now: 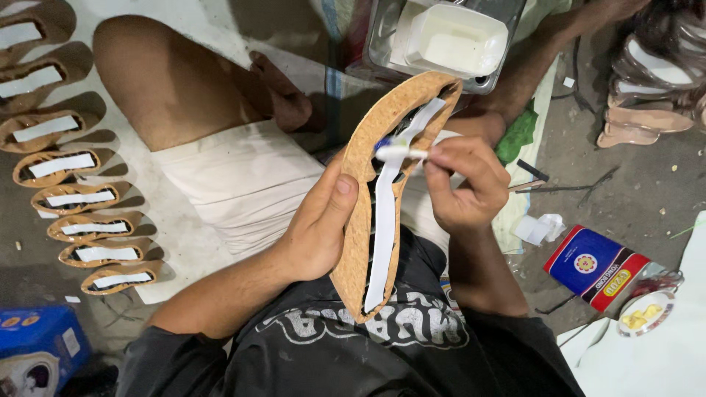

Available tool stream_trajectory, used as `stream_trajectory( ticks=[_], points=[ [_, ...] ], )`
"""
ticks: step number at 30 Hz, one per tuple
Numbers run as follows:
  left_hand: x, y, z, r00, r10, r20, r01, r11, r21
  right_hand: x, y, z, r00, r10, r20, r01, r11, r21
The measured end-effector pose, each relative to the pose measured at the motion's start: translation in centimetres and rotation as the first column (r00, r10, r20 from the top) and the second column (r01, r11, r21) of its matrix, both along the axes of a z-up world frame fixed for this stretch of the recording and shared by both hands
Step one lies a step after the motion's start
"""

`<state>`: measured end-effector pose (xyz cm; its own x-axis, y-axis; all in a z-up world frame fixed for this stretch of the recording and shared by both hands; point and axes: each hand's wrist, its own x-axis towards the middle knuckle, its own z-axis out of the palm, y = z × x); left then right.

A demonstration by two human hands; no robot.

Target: The person applies white glue to the edges of a cork sandal sole using a small brush. They repeatedly dip the brush into a container of glue and spread it along the perimeter of the sole. The person handles multiple sandal soles, placing finished ones aside.

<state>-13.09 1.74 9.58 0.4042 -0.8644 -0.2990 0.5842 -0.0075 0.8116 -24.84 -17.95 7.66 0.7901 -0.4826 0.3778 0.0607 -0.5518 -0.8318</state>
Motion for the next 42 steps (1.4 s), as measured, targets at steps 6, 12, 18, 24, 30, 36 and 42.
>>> stream_trajectory(
  ticks=[6,12,18,24,30,36,42],
  points=[
    [0.2,0.0,0.5,0.996,0.000,0.093,0.001,1.000,-0.007,-0.2,-0.8,0.3,0.999,-0.040,-0.028,0.039,0.999,-0.024],
    [0.5,-0.1,1.0,0.997,0.000,0.073,0.002,1.000,-0.028,0.0,-1.6,0.9,0.992,0.123,-0.023,-0.125,0.980,-0.153],
    [0.4,-0.3,1.0,0.995,0.001,0.100,0.000,1.000,-0.007,0.3,-2.0,1.1,0.991,0.130,0.015,-0.128,0.986,-0.102],
    [0.4,-0.1,1.0,0.992,0.027,0.125,-0.024,0.999,-0.021,0.6,-2.8,2.5,0.970,0.230,-0.080,-0.243,0.945,-0.218],
    [0.1,-0.3,0.8,1.000,0.013,0.020,-0.012,0.999,-0.047,-0.3,-2.5,1.1,0.997,-0.020,-0.073,0.008,0.988,-0.157],
    [0.3,0.1,0.1,0.999,0.038,-0.008,-0.038,0.998,-0.054,-0.1,-2.1,2.0,0.991,-0.062,-0.122,0.038,0.981,-0.188],
    [1.0,0.2,-0.8,0.998,0.053,-0.025,-0.053,0.999,-0.009,0.4,-2.8,5.2,0.943,0.152,-0.297,-0.179,0.982,-0.063]
  ],
)
